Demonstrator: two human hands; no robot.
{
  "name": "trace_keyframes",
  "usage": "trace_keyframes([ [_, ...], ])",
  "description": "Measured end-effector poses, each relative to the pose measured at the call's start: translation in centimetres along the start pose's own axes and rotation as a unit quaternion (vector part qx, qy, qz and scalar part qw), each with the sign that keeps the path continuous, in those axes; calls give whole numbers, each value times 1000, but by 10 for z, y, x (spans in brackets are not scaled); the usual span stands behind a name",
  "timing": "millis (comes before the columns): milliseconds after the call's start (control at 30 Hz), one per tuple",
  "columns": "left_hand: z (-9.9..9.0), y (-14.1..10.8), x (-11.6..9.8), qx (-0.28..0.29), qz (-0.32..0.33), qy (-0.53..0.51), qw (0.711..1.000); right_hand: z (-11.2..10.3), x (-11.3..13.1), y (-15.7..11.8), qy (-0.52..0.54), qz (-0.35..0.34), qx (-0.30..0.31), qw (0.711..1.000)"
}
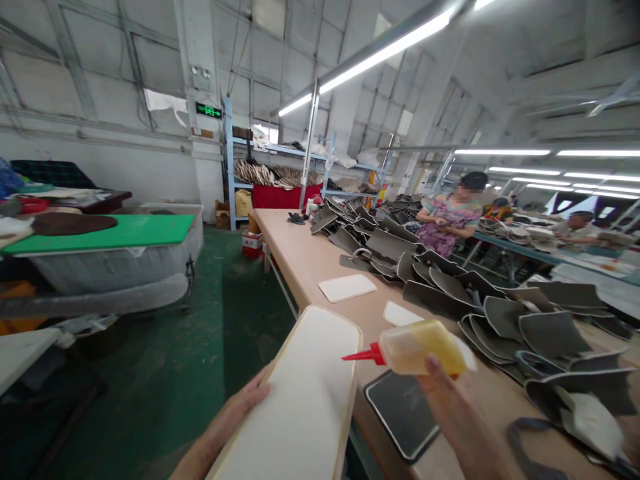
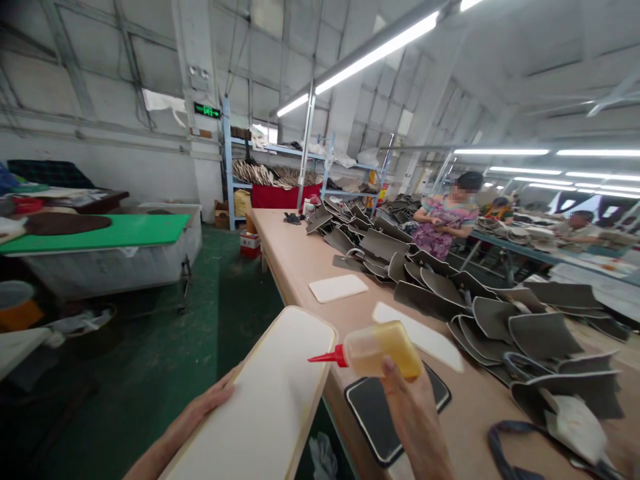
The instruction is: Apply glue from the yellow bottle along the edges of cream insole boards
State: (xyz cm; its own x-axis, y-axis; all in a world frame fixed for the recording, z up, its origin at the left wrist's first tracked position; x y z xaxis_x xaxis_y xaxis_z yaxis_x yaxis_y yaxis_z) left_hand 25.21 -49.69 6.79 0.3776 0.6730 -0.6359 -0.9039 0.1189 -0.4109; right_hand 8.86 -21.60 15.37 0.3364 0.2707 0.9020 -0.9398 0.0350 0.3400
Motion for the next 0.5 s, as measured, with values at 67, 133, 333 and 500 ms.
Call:
trace_keyframes([
  [67, -14, -6, -9, -7, 3, 4, 1000, 21, 18, -1, -4, -38, 6, 999],
  [133, -23, -9, -14, -6, 7, 3, 1000, 46, 39, -1, -28, -74, 47, 996],
  [333, -40, 3, -11, 0, 15, -27, 1000, 96, 79, 9, -149, -153, 136, 967],
  [500, -37, 9, -11, -32, 38, -40, 998, 92, 58, 26, -63, -82, 139, 985],
])
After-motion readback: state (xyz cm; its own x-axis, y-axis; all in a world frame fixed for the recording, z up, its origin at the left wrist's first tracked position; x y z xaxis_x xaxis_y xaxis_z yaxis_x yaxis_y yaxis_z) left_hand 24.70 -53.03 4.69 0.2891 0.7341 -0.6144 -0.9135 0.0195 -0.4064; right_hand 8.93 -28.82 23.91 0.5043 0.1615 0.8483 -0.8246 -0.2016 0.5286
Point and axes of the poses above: each hand's wrist, its own y-axis towards the middle knuckle, its own z-axis out of the palm, x = y × z, the point moved 5 cm from there along y, towards the middle knuckle, and after that the axes turned 10 degrees about -z, right-handed, at the moved point
